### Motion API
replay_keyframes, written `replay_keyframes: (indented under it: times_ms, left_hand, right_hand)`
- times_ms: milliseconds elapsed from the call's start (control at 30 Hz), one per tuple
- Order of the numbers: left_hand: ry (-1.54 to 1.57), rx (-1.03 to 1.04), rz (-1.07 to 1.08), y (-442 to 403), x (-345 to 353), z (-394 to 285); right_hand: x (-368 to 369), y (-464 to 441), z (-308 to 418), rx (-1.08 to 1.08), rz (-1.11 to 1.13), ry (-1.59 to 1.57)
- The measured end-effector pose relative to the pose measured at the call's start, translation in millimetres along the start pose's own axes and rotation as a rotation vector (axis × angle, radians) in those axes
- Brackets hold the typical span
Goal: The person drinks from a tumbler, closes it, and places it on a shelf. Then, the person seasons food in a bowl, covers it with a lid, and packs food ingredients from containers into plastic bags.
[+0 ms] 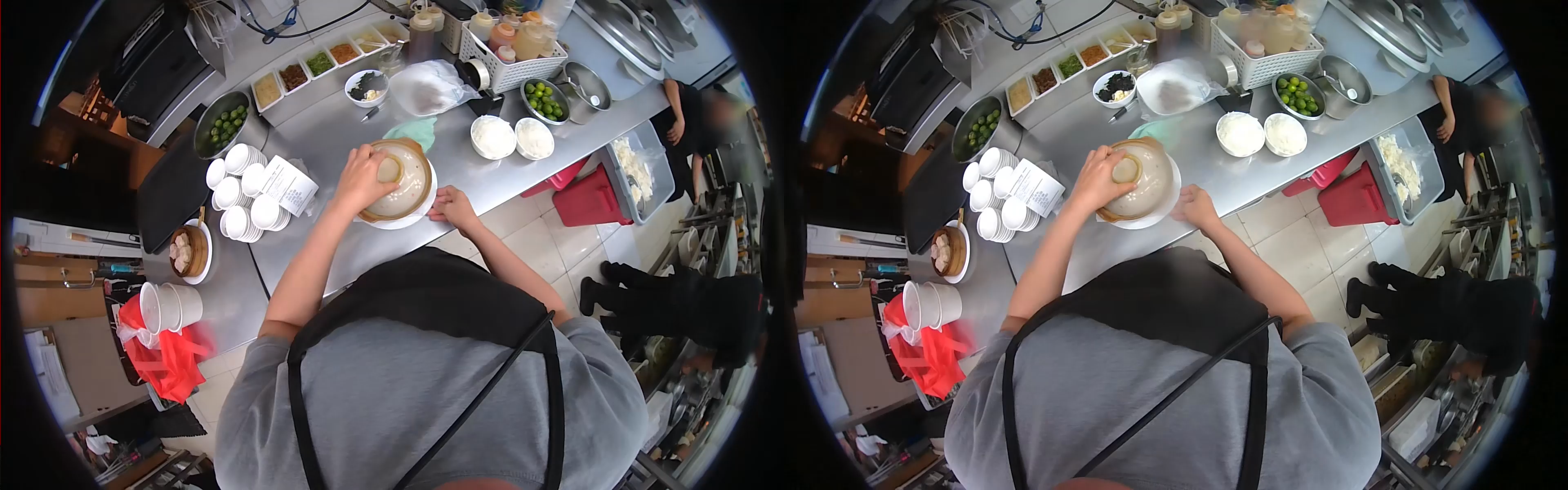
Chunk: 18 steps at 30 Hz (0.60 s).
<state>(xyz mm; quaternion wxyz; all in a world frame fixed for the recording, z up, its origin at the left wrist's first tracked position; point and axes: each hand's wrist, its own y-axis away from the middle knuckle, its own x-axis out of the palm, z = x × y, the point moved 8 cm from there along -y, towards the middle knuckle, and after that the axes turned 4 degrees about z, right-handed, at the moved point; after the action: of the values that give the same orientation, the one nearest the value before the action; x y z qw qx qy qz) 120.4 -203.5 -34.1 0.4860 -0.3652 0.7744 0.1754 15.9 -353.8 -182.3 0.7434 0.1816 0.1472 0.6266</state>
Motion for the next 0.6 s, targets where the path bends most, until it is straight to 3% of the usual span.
replay_keyframes:
  times_ms: [300, 367, 400, 567, 600]
  left_hand:
    - [0.0, -0.042, 0.057, -11.1, -25.0, 5.7]
    - [0.466, -0.22, 0.019, -9.7, -39.7, 30.9]
    - [0.533, -0.246, 0.007, -11.2, -41.0, 45.7]
    - [0.397, -0.277, -0.045, -5.3, -36.7, 42.3]
    - [0.251, -0.22, -0.04, -4.8, -32.9, 28.7]
  right_hand:
    - [3.9, -2.7, -7.0, -0.018, 0.132, -0.047]
    - [4.4, 0.8, -3.5, -0.025, 0.144, -0.032]
    - [4.4, 1.6, -2.6, -0.015, 0.157, -0.065]
    - [4.6, -2.0, -5.2, -0.015, 0.201, -0.109]
    - [4.4, -2.9, -5.7, -0.011, 0.197, -0.112]
